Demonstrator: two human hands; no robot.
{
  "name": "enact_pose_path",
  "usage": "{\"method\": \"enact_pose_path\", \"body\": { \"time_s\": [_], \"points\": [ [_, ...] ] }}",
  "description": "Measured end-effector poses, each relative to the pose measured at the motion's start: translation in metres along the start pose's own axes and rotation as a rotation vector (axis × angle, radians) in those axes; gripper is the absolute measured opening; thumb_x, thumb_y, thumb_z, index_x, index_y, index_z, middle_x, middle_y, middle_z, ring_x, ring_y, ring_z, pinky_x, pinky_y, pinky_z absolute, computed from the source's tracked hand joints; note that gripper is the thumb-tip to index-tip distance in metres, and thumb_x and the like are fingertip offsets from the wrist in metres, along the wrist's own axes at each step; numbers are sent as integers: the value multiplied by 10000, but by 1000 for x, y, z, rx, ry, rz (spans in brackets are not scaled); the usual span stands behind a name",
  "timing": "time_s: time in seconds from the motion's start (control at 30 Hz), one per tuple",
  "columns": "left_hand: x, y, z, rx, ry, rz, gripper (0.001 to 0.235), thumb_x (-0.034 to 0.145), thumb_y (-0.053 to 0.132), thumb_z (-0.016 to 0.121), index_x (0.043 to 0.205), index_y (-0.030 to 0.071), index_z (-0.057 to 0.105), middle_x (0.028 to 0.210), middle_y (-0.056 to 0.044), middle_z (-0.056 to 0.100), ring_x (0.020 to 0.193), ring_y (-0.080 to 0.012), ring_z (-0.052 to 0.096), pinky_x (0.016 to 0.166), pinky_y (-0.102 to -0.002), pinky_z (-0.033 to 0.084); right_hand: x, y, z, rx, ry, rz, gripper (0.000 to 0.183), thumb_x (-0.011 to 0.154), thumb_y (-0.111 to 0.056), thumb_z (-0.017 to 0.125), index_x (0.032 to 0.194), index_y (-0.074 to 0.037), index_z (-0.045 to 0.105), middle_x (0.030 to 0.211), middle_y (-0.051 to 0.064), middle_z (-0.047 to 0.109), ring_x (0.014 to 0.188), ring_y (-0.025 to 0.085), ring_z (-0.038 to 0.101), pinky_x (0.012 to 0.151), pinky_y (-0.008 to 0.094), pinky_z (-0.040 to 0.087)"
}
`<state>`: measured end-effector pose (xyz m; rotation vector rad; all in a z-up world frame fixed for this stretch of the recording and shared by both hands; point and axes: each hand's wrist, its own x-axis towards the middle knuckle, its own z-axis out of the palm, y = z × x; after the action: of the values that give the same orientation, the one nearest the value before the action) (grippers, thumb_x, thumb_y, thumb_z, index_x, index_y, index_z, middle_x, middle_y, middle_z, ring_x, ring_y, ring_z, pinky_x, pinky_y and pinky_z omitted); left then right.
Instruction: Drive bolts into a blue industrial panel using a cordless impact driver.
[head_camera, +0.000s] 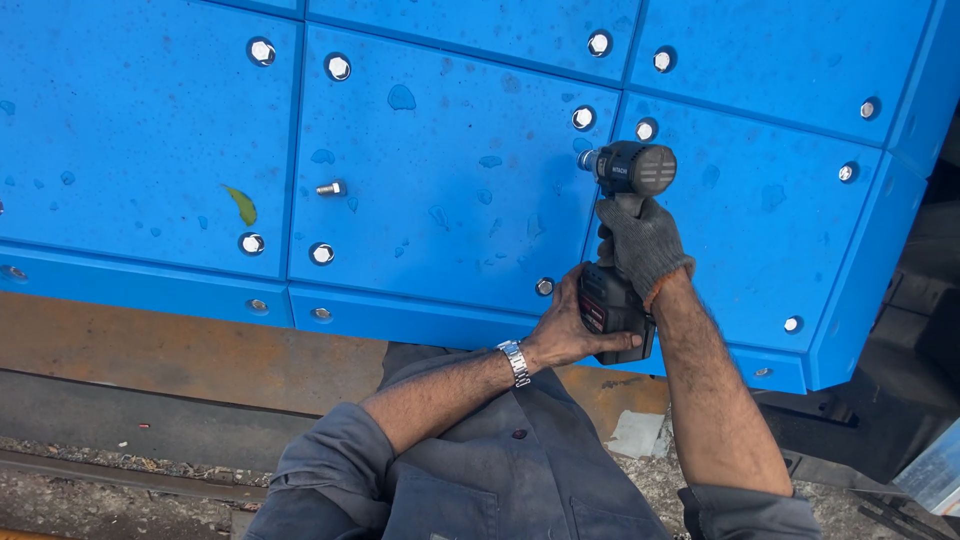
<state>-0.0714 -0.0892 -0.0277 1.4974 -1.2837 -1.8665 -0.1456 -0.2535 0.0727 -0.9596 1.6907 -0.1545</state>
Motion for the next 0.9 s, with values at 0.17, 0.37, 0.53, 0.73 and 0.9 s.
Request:
{"method": "enact_pose_path", "body": {
  "time_s": [0.17,0.37,0.53,0.73,0.9],
  "points": [
    [35,25,-37,-245,72,-8,1481,567,709,834,1586,-34,56,1512,-299,295,1460,-439,317,1141,-553,417,49,-31,2,-25,23,39,293,904,-290,692,1024,-33,618,766,61,649,607,137,671,517,300,602],
    [54,26,-46,-271,56,-58,1416,584,639,863,1587,-17,109,1497,-289,349,1441,-415,377,1134,-555,413,73,-45,5,-56,14,130,284,934,-301,682,1032,-39,632,782,62,638,629,133,663,549,304,607],
    [49,36,-45,-365,69,-42,1424,578,670,841,1580,-26,106,1479,-280,367,1425,-403,412,1112,-537,460,82,-46,3,-67,-24,134,258,922,-274,694,1023,-46,626,781,45,634,652,137,659,547,309,612],
    [57,39,-40,-411,52,-6,1399,608,662,841,1576,-50,124,1470,-285,371,1441,-413,398,1102,-536,469,81,-63,1,-238,-82,171,265,942,-280,668,1031,-31,652,767,87,647,653,173,672,563,332,594],
    [51,44,-51,-438,44,-40,1457,547,723,813,1546,-51,88,1430,-301,404,1383,-423,474,1063,-537,526,80,-66,3,-293,-102,181,236,941,-301,637,1036,-85,637,779,65,655,658,154,684,570,321,600]
  ]
}}
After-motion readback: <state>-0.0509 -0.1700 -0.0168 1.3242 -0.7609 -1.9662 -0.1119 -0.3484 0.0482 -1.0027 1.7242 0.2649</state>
